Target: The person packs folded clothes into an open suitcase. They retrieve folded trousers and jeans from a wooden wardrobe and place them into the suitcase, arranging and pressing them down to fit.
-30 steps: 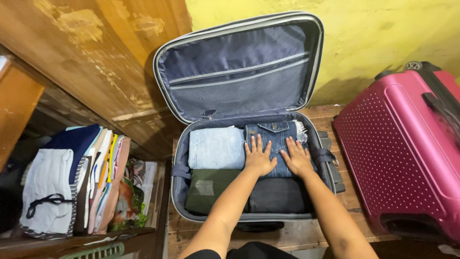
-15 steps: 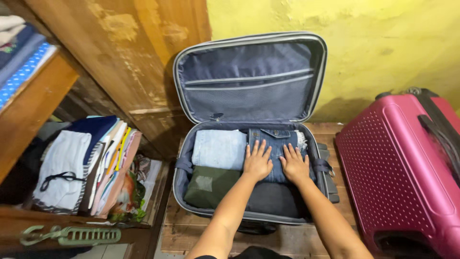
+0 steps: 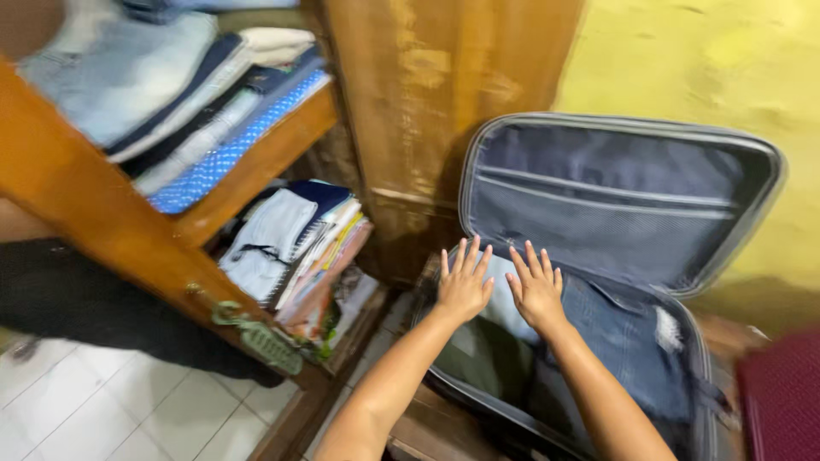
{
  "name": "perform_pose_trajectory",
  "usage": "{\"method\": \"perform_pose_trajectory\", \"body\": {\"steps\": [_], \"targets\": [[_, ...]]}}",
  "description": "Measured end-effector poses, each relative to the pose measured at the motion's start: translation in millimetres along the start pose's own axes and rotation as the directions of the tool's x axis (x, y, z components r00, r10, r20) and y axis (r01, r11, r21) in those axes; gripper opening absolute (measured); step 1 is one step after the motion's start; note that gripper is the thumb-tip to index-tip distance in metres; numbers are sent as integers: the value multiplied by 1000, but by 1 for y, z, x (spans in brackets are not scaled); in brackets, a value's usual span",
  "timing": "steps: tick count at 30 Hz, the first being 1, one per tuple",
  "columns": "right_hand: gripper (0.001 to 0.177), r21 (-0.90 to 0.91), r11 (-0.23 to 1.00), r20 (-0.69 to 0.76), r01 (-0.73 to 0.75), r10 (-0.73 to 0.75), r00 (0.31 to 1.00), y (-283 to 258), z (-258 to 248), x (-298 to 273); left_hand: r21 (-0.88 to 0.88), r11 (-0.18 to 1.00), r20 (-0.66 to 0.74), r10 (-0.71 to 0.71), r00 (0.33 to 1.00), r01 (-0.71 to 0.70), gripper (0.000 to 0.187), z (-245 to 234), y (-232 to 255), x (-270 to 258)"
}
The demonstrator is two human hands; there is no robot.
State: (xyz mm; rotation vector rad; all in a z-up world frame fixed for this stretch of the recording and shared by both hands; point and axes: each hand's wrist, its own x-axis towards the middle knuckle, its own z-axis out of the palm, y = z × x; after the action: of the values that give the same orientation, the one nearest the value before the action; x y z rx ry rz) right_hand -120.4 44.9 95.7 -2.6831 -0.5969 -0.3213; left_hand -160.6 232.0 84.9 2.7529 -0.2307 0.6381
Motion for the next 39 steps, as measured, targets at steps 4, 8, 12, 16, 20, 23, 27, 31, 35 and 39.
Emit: {"method": "perform_pose_trajectory", "body": {"steps": [4, 8, 12, 16, 20, 23, 27, 31, 35, 39], "targets": [[58, 72, 988, -11, 140, -139, 990, -70, 37, 43, 50, 995, -40, -85, 996, 87, 72, -38, -68, -9], [57, 186, 953, -2, 238, -242, 970, -140, 68, 93, 114, 980, -61, -156, 986, 162, 73, -72, -138, -8], [58, 206, 928, 25, 310, -322, 947, -207, 83, 144, 200, 956, -144, -188, 972, 215, 72, -113, -198, 1], [58, 259, 872, -46, 415, -418, 907, -268, 90, 199, 222, 939, -211, -217, 953, 263, 68, -160, -250, 18], [56, 261, 821, -176, 508, -477, 861, -325, 85, 249, 260, 921, -323, -200, 925, 290, 68, -215, -284, 40], [56, 249, 786, -245, 566, -514, 822, -363, 66, 288, 284, 911, -407, -168, 898, 299, 67, -261, -299, 60], [55, 234, 724, -364, 648, -553, 749, -409, 33, 342, 282, 899, -522, -150, 840, 335, 67, -318, -313, 88], [51, 231, 610, -534, 758, -572, 623, -448, 7, 395, 263, 884, -636, -142, 758, 386, 65, -355, -326, 115], [46, 238, 531, -629, 813, -554, 545, -477, -12, 439, 284, 836, -661, -185, 727, 470, 58, -381, -341, 142], [50, 143, 554, -655, 820, -568, 498, -496, -16, 464, 271, 822, -648, -229, 726, 502, 57, -383, -350, 152]]}}
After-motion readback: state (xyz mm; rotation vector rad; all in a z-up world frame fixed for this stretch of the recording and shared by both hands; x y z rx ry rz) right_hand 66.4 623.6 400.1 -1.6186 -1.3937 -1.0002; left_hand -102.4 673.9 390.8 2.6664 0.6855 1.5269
